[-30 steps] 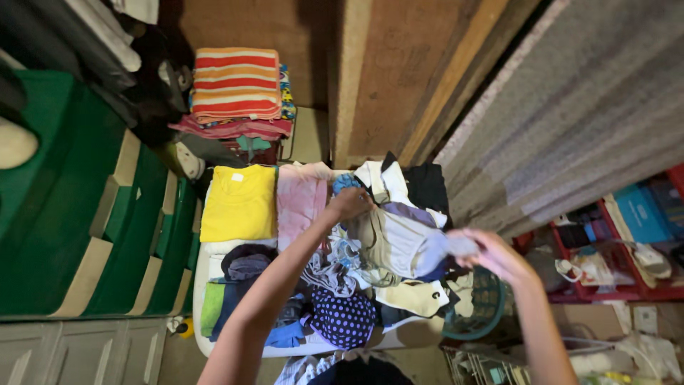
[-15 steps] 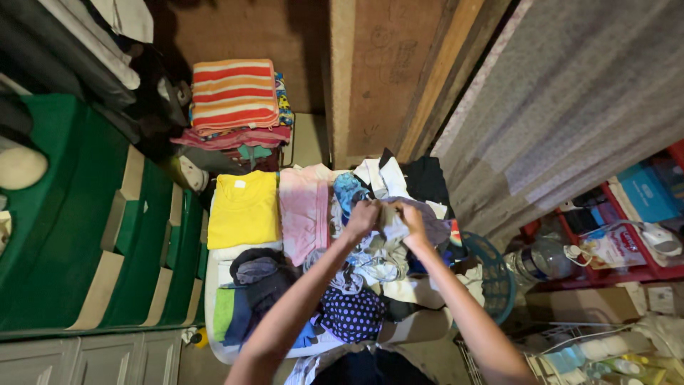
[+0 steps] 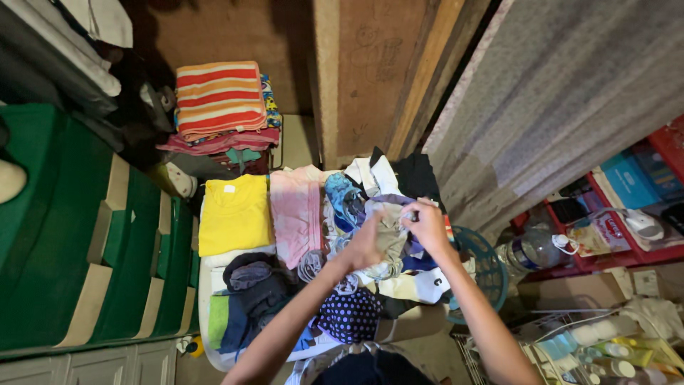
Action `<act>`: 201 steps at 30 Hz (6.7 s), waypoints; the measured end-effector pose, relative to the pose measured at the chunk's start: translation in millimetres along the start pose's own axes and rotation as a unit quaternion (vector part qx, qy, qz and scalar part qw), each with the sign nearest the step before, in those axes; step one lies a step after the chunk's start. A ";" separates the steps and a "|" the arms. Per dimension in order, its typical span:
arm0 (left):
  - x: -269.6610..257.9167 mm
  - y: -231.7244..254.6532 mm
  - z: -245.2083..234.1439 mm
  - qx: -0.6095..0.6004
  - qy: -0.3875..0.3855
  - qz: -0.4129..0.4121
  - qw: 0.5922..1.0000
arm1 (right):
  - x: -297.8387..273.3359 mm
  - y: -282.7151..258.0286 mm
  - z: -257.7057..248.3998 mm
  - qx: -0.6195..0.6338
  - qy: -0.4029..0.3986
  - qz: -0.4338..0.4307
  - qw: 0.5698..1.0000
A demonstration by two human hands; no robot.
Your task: The person folds various small clothing items one by one from a pile on a white plastic bin. They handle socks, underwear, and shirts, smoothing and folding each item before placing it into a growing stack. The person continues this process throughout the clip.
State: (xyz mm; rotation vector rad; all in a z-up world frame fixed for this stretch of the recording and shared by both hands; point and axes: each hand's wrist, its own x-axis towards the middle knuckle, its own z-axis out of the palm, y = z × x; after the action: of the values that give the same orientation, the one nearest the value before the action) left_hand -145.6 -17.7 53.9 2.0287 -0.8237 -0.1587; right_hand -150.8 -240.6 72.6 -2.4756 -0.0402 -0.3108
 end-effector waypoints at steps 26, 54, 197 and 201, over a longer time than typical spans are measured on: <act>10.1 57.8 -54.4 -0.424 -0.028 -0.299 0.854 | -38.7 -45.8 -29.1 0.378 -0.001 0.025 0.926; -0.1 133.3 -61.1 -0.202 0.261 -0.171 0.928 | -21.6 -97.5 -15.4 0.590 0.189 0.089 0.780; -34.6 132.9 -194.4 0.045 0.213 0.113 0.969 | 26.2 -149.0 -124.4 0.599 -0.416 -0.002 0.684; -14.9 114.6 -182.3 -0.095 0.183 -0.077 0.975 | 29.4 -155.8 -131.4 0.665 -0.408 0.009 0.626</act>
State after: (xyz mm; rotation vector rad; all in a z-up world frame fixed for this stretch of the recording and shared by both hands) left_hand -138.5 78.7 246.8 1.8623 -0.4039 0.0497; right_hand -166.3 -196.6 273.2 -0.9083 -0.4447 0.6874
